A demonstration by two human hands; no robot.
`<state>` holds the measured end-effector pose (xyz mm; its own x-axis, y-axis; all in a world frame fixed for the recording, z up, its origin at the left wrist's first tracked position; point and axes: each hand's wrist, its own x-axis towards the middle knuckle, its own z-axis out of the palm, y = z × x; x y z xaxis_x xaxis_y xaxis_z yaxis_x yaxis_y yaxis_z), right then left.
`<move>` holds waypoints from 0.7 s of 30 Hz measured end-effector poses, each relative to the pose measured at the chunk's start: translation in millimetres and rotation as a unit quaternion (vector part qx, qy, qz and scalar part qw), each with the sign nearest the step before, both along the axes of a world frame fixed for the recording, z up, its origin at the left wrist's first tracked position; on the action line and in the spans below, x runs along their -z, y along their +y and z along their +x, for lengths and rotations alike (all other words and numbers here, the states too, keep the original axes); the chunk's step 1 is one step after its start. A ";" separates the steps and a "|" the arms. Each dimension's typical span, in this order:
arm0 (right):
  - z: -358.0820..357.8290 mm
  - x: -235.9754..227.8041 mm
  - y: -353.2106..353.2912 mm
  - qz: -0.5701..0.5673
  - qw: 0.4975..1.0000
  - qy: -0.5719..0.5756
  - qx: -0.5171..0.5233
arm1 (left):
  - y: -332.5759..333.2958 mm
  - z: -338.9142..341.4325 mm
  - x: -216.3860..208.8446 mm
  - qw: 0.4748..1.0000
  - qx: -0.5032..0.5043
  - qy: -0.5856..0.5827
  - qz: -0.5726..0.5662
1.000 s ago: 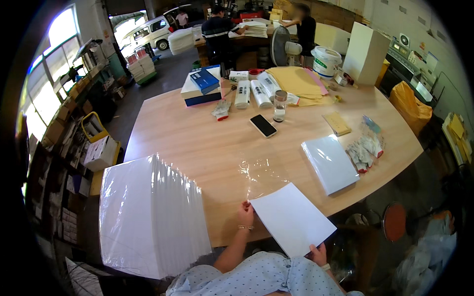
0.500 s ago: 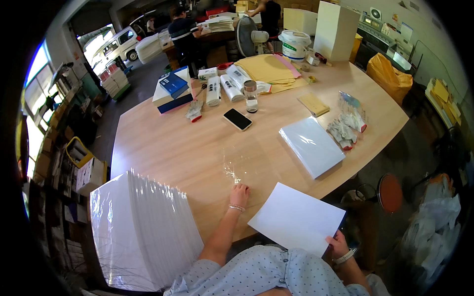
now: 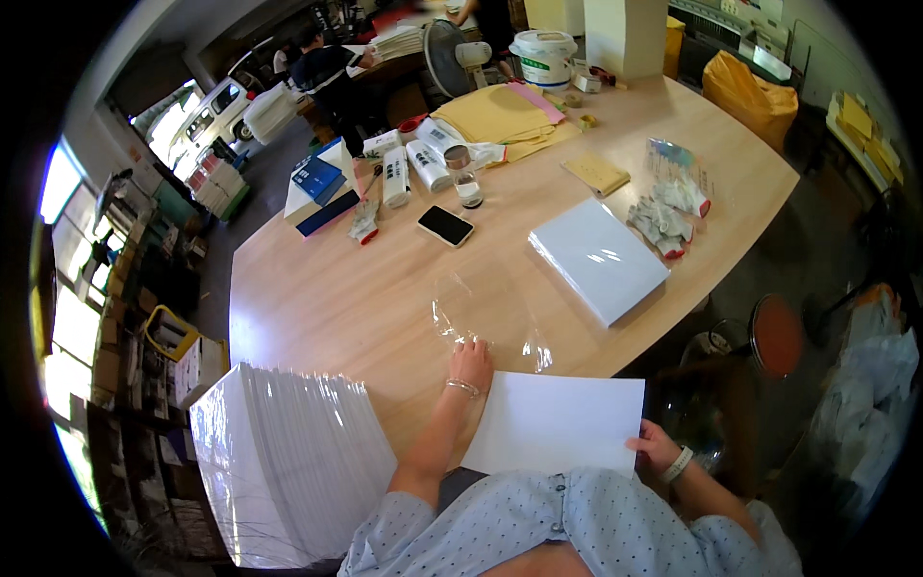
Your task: The person repeatedly places white rectangular sheets into clear plastic sleeves. They pick up a sheet, slide it into a sleeve, and place the wrapped item on a growing stack on the table. The process is repeated continuously throughout the clip.
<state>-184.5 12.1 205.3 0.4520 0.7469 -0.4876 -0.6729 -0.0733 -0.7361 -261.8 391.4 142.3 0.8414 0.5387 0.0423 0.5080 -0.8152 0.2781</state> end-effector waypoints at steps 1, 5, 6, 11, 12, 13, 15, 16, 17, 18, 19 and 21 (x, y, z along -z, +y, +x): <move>2.6 8.0 -0.8 0.005 1.000 0.017 0.008 | 2.0 0.6 1.5 1.000 0.015 0.008 -0.010; 9.7 30.7 1.8 0.016 0.999 0.025 0.041 | 9.5 -2.4 4.3 0.996 0.089 -0.016 -0.006; 11.8 38.5 3.9 0.022 0.998 0.028 0.047 | 9.2 -11.0 6.4 0.994 0.108 -0.032 0.006; 16.1 46.9 14.8 -0.015 0.992 0.065 0.111 | 4.3 -39.2 33.0 0.980 -0.065 -0.169 0.079; 14.7 44.7 16.3 -0.020 0.991 0.077 0.103 | -3.6 -46.4 26.6 0.974 -0.111 -0.168 0.103; 13.0 42.6 18.9 -0.028 0.989 0.087 0.117 | -4.3 -47.6 28.3 0.963 -0.180 -0.180 0.091; 9.6 37.6 23.1 -0.049 0.983 0.104 0.143 | -4.2 -45.0 10.6 0.937 -0.297 -0.099 -0.156; 9.4 41.1 22.1 -0.045 0.985 0.097 0.134 | -6.1 -44.5 2.9 0.894 -0.348 -0.056 -0.278; 9.8 47.2 19.5 -0.040 0.987 0.090 0.125 | -3.3 -47.0 11.5 0.848 -0.341 -0.104 -0.391; 10.8 50.3 19.9 -0.033 0.990 0.082 0.108 | 0.9 -53.1 25.7 0.787 -0.334 -0.156 -0.495; 10.6 50.6 20.7 -0.038 0.990 0.074 0.111 | -0.5 -54.1 29.8 0.712 -0.316 -0.203 -0.594; 10.0 50.3 22.2 -0.047 0.990 0.057 0.117 | -10.0 -54.2 29.7 0.744 -0.294 -0.208 -0.562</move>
<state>-174.5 34.3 155.0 0.5451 0.5778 -0.6075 -0.7578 0.0296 -0.6518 -316.0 381.4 112.5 0.4859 0.7009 -0.5221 0.3639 0.3809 0.8500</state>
